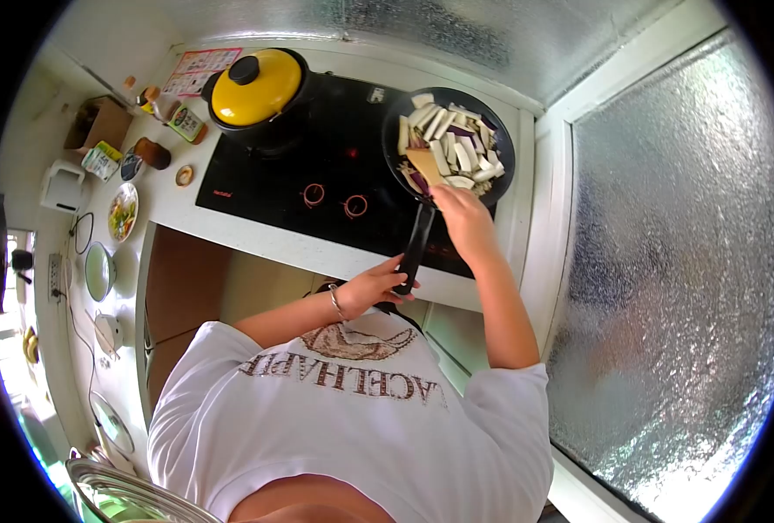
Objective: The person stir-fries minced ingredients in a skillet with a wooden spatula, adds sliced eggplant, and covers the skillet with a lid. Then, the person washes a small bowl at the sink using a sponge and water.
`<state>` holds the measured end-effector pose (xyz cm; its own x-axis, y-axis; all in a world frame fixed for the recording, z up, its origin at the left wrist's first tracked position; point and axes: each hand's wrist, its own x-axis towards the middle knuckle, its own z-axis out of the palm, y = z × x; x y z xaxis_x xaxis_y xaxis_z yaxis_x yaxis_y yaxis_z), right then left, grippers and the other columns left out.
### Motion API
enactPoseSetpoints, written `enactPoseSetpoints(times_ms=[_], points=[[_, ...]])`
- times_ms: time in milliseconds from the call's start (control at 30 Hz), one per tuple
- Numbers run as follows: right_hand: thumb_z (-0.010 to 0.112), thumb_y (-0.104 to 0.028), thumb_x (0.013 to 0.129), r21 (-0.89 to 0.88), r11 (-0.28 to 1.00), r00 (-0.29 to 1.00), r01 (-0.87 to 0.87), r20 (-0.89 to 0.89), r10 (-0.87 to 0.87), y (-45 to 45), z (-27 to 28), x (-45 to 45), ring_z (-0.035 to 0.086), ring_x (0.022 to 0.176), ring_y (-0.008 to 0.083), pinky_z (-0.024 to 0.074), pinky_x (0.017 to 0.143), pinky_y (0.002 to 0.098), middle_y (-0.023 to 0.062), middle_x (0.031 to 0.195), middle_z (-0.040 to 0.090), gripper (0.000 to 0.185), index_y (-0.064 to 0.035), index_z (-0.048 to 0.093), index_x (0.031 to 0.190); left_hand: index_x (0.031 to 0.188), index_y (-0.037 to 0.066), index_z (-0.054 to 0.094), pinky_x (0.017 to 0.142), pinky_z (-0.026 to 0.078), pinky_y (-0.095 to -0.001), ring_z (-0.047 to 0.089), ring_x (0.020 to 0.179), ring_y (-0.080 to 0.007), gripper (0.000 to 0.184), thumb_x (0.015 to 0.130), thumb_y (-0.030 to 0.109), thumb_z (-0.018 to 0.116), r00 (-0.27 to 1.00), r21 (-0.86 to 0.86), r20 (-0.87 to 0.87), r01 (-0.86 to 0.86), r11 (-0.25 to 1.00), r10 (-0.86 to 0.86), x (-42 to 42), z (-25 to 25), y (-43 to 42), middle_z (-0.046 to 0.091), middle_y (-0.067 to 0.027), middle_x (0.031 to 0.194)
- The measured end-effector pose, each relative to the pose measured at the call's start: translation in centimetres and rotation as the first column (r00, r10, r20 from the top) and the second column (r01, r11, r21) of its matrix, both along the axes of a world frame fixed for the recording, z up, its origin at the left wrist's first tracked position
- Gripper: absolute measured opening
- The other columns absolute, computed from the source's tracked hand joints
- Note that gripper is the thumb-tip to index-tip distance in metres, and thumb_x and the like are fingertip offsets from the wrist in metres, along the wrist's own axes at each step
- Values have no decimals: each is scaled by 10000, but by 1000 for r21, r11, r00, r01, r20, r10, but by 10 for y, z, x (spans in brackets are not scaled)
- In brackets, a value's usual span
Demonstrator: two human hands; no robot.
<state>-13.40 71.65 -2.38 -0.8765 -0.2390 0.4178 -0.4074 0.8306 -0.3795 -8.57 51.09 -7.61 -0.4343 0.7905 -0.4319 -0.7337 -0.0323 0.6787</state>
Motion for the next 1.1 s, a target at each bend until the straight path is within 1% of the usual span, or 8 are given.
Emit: enactPoseSetpoints(times_ms=[67, 267, 500, 633, 700, 833, 900, 1100], points=[[589, 9, 776, -56, 996, 996, 69, -56, -73, 4, 9, -2, 588, 916, 292, 478, 789, 364, 129, 994, 627, 226, -12, 611, 1000, 1407, 136, 223, 793, 456, -258, 559, 929, -129, 512, 934, 203, 406, 1000, -17, 0, -1, 1000, 1, -1, 2, 0, 555, -59, 1100], [560, -17, 818, 22, 989, 988, 149, -45, -148, 21, -25, -28, 582, 923, 312, 471, 800, 368, 140, 999, 624, 233, -27, 605, 1047, 1409, 144, 220, 799, 449, -262, 560, 941, -137, 509, 935, 196, 398, 1000, -26, -17, 17, 1000, -17, 1, -1, 2, 554, -62, 1099], [540, -31, 839, -64, 985, 984, 163, -65, -167, 2, 13, -46, 589, 908, 309, 474, 786, 360, 155, 979, 622, 220, -23, 602, 1050, 1407, 141, 229, 817, 448, -282, 566, 934, -150, 502, 934, 182, 392, 1000, -26, -30, -1, 1000, 0, 1, 1, 3, 549, -66, 1103], [524, -55, 828, -138, 978, 986, 158, -35, -164, 5, -26, -92, 573, 911, 326, 460, 785, 390, 169, 963, 617, 239, -27, 583, 1058, 1408, 139, 228, 819, 453, -292, 568, 929, -156, 501, 935, 177, 389, 1000, -41, -13, -8, 999, 8, 2, 2, 4, 549, -69, 1104], [509, -37, 819, -58, 998, 998, 39, -54, -42, 8, -34, -84, 575, 915, 326, 464, 791, 391, 155, 966, 624, 239, -15, 589, 1043, 1405, 135, 231, 821, 458, -299, 569, 927, -157, 497, 936, 174, 388, 999, -38, 16, -32, 999, 32, 3, 0, 3, 548, -70, 1101], [512, 2, 797, -32, 998, 998, 53, 16, -53, 9, -7, -54, 580, 913, 317, 471, 787, 382, 139, 980, 627, 250, -11, 589, 1034, 1404, 135, 235, 824, 461, -303, 566, 925, -157, 490, 939, 171, 387, 1000, -15, 17, -20, 1000, 20, 2, -2, 4, 547, -72, 1098], [541, -41, 837, -81, 986, 983, 145, -98, -152, 21, -3, -55, 587, 916, 319, 475, 784, 362, 157, 988, 618, 229, -39, 603, 1057, 1404, 137, 236, 829, 462, -300, 561, 928, -157, 484, 943, 167, 382, 999, -12, 38, -28, 1000, 28, 1, -1, 4, 545, -74, 1099], [544, -45, 840, -43, 968, 969, 247, 27, -246, 42, -13, -42, 587, 920, 317, 474, 783, 374, 159, 996, 624, 215, -34, 604, 1046, 1389, 112, 251, 772, 470, -258, 575, 900, -138, 486, 935, 184, 410, 999, -20, 19, -36, 999, 36, 1, 4, 4, 555, -60, 1079]])
